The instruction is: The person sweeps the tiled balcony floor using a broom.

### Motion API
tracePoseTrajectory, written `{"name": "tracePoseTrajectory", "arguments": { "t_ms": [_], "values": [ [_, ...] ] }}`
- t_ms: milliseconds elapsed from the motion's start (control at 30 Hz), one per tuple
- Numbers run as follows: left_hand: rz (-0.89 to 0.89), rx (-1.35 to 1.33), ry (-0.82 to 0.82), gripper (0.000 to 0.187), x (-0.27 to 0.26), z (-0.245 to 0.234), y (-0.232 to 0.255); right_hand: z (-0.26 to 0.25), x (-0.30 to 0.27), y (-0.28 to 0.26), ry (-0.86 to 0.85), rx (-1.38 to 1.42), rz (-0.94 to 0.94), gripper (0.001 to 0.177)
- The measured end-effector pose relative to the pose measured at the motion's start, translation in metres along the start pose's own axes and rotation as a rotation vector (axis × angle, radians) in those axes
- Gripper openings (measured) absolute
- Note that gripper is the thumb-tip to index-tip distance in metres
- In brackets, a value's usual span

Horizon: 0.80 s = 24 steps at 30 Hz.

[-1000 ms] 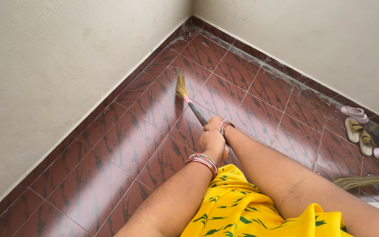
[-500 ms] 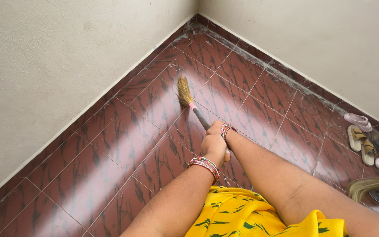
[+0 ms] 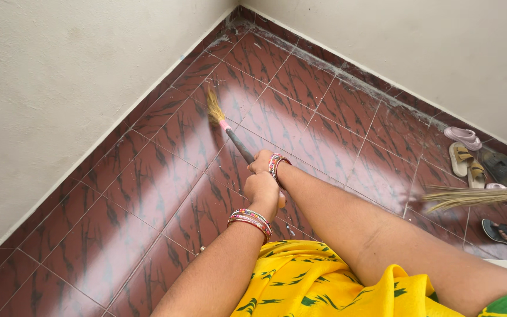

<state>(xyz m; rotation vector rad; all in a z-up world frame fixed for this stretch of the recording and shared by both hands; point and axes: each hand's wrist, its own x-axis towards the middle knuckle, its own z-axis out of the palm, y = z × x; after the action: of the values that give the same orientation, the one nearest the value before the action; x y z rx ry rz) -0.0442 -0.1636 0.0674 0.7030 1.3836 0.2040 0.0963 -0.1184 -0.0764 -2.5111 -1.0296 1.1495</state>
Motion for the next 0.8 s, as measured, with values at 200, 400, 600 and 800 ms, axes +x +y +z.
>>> {"name": "tracePoseTrajectory", "arguments": {
  "t_ms": [200, 400, 600, 800],
  "values": [
    [-0.043, 0.06, 0.018, 0.041, 0.008, 0.014, -0.019, 0.011, 0.001, 0.022, -0.052, -0.158, 0.035, 0.034],
    [-0.048, 0.12, 0.005, 0.04, 0.005, 0.027, -0.025, 0.002, 0.0, 0.041, -0.055, -0.103, 0.041, 0.036],
    [-0.034, 0.074, -0.005, 0.039, 0.005, 0.038, -0.026, -0.012, -0.013, 0.045, 0.008, -0.022, 0.051, 0.032],
    [-0.016, -0.013, 0.011, 0.036, -0.004, 0.042, -0.022, -0.027, -0.028, 0.036, 0.056, -0.046, 0.023, 0.03]
  ]
}}
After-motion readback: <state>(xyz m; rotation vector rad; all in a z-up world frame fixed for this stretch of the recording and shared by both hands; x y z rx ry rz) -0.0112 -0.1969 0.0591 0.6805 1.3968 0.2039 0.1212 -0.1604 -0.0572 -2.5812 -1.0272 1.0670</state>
